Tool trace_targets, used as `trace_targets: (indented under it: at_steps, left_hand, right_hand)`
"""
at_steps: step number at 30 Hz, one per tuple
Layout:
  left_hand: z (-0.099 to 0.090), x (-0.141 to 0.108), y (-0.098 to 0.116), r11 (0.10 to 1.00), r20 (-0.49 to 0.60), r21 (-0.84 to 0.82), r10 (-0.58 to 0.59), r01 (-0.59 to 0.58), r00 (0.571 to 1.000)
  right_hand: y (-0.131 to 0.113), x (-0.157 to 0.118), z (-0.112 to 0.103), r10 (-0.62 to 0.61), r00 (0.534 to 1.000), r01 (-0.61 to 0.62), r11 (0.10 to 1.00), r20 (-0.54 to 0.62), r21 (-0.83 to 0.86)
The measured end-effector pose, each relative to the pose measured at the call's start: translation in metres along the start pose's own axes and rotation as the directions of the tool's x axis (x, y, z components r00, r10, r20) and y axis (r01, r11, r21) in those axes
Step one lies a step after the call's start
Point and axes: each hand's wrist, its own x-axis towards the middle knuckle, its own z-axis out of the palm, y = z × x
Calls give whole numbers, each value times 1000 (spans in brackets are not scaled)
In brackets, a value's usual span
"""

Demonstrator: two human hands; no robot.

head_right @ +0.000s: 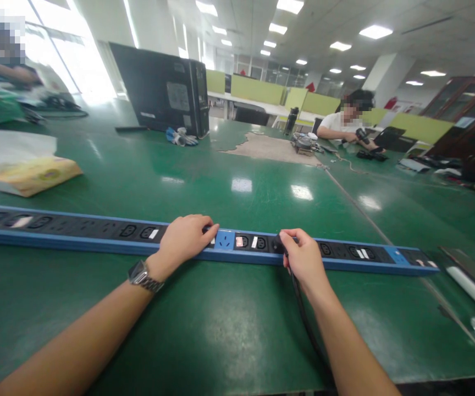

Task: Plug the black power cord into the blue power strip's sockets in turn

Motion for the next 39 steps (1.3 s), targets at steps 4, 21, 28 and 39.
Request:
trace_targets:
  at_steps: [4, 21, 28, 39]
  left_hand:
    - [0, 0, 0, 1000, -10, 3, 6, -6, 1000]
    - [1, 1, 0, 1000, -4, 5, 9, -9, 1000]
    - [2, -1, 0, 1000, -18, 10, 9, -9, 1000]
    - [1, -1, 1, 1000, -5, 21, 16, -15, 1000]
  right_hand:
    - [6, -4, -6, -127, 991, 130, 964, 27, -230]
    - [-36, 55, 34, -4, 940, 308, 447, 342, -840]
    - [-31, 61, 36, 7, 942, 298, 445, 336, -844]
    - [-32, 54, 39, -87, 955, 292, 445, 284, -846]
